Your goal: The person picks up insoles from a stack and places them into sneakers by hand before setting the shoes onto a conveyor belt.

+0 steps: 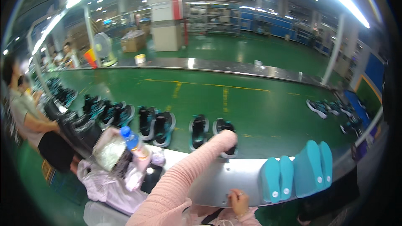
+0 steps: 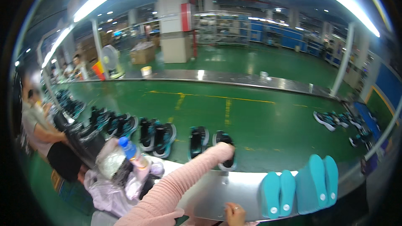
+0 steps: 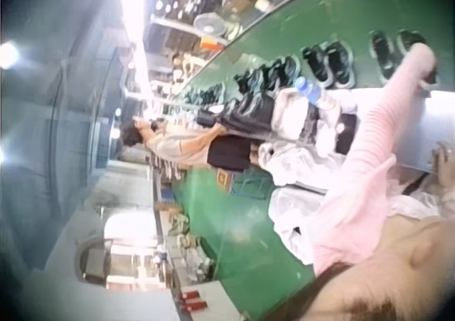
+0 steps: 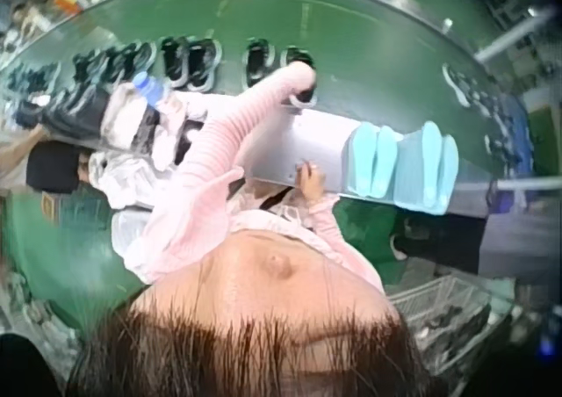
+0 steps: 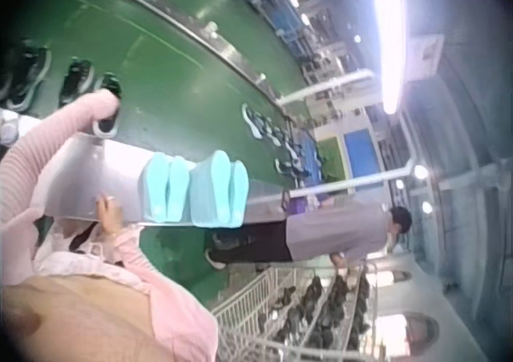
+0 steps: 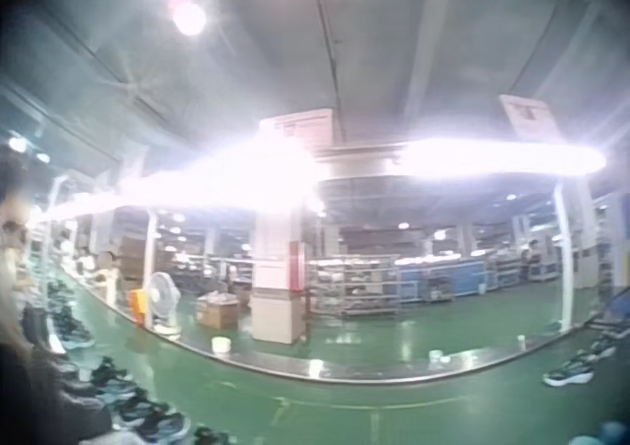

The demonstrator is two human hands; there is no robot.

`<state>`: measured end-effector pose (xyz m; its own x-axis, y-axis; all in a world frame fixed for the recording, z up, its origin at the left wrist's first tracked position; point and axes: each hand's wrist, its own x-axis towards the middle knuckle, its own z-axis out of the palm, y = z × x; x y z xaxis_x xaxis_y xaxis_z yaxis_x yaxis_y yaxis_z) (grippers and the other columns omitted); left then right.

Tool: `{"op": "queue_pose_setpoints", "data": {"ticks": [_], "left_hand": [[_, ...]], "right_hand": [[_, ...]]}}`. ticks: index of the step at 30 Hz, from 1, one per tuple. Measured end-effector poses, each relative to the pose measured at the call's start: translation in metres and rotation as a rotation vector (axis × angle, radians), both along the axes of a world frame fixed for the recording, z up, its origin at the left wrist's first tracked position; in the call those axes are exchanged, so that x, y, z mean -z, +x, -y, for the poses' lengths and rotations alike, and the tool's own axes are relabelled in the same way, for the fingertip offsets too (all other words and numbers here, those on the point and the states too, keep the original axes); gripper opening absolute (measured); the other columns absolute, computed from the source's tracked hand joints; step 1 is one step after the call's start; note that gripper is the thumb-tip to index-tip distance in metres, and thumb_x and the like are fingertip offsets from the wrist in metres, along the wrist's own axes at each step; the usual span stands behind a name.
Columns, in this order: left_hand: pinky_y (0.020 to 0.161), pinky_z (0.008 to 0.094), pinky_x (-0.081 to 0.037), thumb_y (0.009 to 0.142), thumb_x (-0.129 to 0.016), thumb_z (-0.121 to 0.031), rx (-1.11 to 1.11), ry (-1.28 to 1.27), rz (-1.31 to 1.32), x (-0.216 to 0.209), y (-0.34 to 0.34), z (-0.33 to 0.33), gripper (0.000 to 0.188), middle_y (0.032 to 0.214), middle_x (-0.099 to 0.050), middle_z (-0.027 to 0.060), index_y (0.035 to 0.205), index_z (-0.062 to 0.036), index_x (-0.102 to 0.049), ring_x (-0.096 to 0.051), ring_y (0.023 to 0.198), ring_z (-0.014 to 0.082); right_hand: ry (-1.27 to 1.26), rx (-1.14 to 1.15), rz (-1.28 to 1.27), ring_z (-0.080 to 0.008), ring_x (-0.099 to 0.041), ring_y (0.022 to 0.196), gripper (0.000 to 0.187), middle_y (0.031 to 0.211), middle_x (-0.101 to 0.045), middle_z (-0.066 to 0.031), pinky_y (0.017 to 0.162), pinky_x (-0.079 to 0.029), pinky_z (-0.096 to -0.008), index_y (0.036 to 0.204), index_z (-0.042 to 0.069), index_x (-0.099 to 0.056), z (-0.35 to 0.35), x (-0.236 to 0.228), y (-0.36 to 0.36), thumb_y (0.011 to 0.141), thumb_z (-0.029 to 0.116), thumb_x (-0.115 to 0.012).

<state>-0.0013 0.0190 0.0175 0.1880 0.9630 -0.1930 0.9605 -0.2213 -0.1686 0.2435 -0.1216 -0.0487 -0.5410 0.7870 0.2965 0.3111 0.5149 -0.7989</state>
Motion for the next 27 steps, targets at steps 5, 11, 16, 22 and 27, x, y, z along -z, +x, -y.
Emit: {"op": "queue_pose_setpoints", "data": {"ticks": [5, 11, 16, 22, 27], "left_hand": [[0.07, 0.0336, -0.047, 0.069, -0.056, -0.02, -0.466, -0.219, 0.219, 0.002, -0.014, -0.015, 0.02, 0.087, -0.061, 0.0134, 0.084, -0.0083, -0.065, -0.06, 0.078, 0.0257], [0.084, 0.0301, -0.041, 0.074, -0.052, -0.025, -0.269, -0.374, -0.319, -0.027, -0.023, -0.002, 0.032, 0.11, -0.054, 0.0091, 0.102, -0.0127, -0.06, -0.053, 0.099, 0.0213], [0.084, 0.0297, -0.041, 0.075, -0.05, -0.025, -0.274, -0.46, -0.319, -0.026, -0.013, -0.011, 0.032, 0.11, -0.054, 0.0081, 0.102, -0.0129, -0.059, -0.053, 0.1, 0.0206], [0.083, 0.0293, -0.041, 0.076, -0.048, -0.026, -0.359, -0.514, -0.352, -0.027, -0.019, -0.015, 0.032, 0.111, -0.054, 0.007, 0.103, -0.0131, -0.059, -0.052, 0.101, 0.0198], [0.079, 0.0328, -0.043, 0.072, -0.049, -0.019, -0.407, -0.368, -0.197, -0.029, -0.028, -0.005, 0.027, 0.103, -0.058, 0.0096, 0.094, -0.0098, -0.062, -0.055, 0.096, 0.0237]], "right_hand": [[-0.003, 0.037, 0.051, -0.0287, -0.057, 0.07, 0.017, 0.078, -0.061, -0.011, 0.064, -0.046, -0.0353, 0.091, 0.007, -0.059, -0.001, 0.016, -0.009, 0.079, 0.014, -0.05], [0.188, 0.005, -0.058, -0.0279, -0.055, 0.064, 0.015, 0.07, -0.056, -0.0107, 0.06, -0.045, -0.0347, 0.09, 0.008, -0.058, 0.01, -0.001, -0.02, 0.077, 0.011, -0.052], [0.198, 0.052, -0.057, -0.0281, -0.054, 0.064, 0.016, 0.068, -0.054, -0.0109, 0.06, -0.044, -0.0355, 0.09, 0.006, -0.058, 0.005, 0.006, -0.012, 0.077, 0.012, -0.051], [0.16, -0.006, 0.005, -0.0274, -0.053, 0.068, 0.017, 0.069, -0.054, -0.0124, 0.063, -0.043, -0.0354, 0.09, 0.004, -0.057, 0.0, 0.006, -0.013, 0.079, 0.014, -0.049], [0.216, 0.047, -0.112, -0.0277, -0.053, 0.067, 0.017, 0.068, -0.052, -0.0124, 0.063, -0.043, -0.0363, 0.091, 0.004, -0.056, -0.002, 0.06, -0.024, 0.078, 0.014, -0.049]]}}
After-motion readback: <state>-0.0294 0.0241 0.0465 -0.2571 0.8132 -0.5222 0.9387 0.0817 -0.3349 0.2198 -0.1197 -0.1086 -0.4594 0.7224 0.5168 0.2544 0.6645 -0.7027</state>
